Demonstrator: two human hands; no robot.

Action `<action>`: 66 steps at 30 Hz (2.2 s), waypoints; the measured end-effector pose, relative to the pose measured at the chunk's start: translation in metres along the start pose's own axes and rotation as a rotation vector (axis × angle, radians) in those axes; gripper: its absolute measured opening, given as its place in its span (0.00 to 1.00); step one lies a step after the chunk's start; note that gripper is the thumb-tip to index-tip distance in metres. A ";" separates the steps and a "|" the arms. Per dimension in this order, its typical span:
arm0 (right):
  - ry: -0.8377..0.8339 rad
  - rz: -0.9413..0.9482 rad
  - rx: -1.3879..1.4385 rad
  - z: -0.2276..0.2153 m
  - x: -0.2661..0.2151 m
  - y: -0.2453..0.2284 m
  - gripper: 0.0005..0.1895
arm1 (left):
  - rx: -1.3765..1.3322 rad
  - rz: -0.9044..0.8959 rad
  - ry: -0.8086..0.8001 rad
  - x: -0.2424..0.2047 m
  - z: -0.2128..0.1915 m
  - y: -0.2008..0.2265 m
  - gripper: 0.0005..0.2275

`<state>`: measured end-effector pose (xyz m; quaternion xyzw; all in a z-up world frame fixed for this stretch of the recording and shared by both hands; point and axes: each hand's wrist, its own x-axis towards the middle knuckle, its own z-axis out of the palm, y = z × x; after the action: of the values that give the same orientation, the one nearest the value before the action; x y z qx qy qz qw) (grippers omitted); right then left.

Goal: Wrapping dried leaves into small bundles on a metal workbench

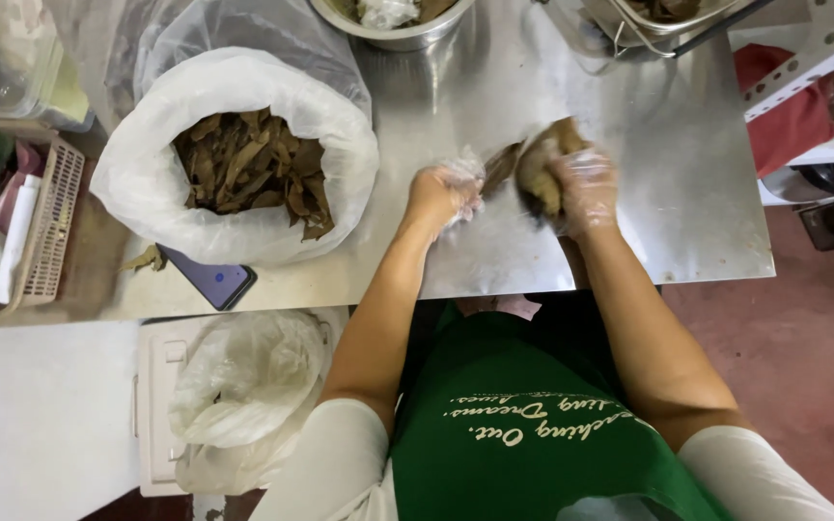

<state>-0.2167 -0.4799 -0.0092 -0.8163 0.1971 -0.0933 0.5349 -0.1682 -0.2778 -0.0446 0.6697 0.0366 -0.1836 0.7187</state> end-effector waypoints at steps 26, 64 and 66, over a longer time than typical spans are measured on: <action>-0.127 -0.225 -0.782 0.022 0.049 -0.004 0.16 | 0.519 -0.029 -0.032 -0.015 0.011 0.015 0.08; -0.119 0.265 0.962 -0.075 0.004 -0.017 0.09 | 0.925 0.999 0.406 -0.014 0.028 -0.007 0.07; -0.153 0.187 0.897 -0.065 -0.002 -0.021 0.05 | 0.977 1.001 0.382 -0.012 0.032 -0.013 0.08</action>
<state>-0.2373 -0.5259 0.0369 -0.4874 0.1702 -0.0604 0.8543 -0.1893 -0.3073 -0.0497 0.8711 -0.2357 0.2924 0.3165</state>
